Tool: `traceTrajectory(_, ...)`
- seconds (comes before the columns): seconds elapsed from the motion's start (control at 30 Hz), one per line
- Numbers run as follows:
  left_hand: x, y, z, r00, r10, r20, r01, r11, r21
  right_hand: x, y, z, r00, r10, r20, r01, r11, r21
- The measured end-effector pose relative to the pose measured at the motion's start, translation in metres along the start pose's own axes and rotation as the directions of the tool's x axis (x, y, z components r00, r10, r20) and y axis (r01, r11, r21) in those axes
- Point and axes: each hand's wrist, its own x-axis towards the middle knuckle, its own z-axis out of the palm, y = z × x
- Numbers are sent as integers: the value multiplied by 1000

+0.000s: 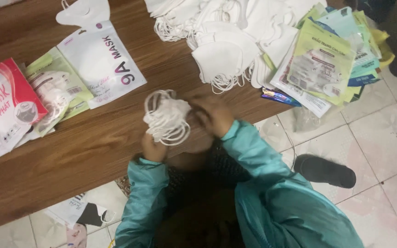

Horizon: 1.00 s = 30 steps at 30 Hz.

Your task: The person is picking up white face masks from a large pile, unfolding them, and stacking them neatly on a wooden table.

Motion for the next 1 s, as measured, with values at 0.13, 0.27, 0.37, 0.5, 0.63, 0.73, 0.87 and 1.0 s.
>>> traceTrajectory(0.13,-1,-8,-1,1000,-3,5,3,999,-43,-33,60,-46,940,-129,-316,-65,840,-538)
traceTrajectory(0.27,-3,-17,-2,999,-31,-19,30,996,-89,-68,94,-125,918,-70,-390,-237,692,-682)
traceTrajectory(0.37,-5,-19,-3,997,-52,-60,46,994,-102,-95,112,-149,899,-11,-437,-354,569,-742)
traceTrajectory(0.5,-5,-24,-4,988,-83,-127,67,990,-126,-115,112,-164,856,171,-487,-503,487,-714)
traceTrajectory(0.63,-7,-29,1,978,-118,-173,93,985,-147,-120,143,-172,858,160,-488,-502,460,-732)
traceTrajectory(0.73,-3,-21,3,963,-147,-225,113,981,-156,-120,162,-170,859,166,-484,-505,426,-751)
traceTrajectory(0.87,25,32,19,941,61,-331,27,967,255,-108,156,-182,855,78,-513,-508,333,-794)
traceTrajectory(1.0,35,41,9,892,124,-434,93,891,445,-76,116,-190,791,-256,-555,-451,370,-812)
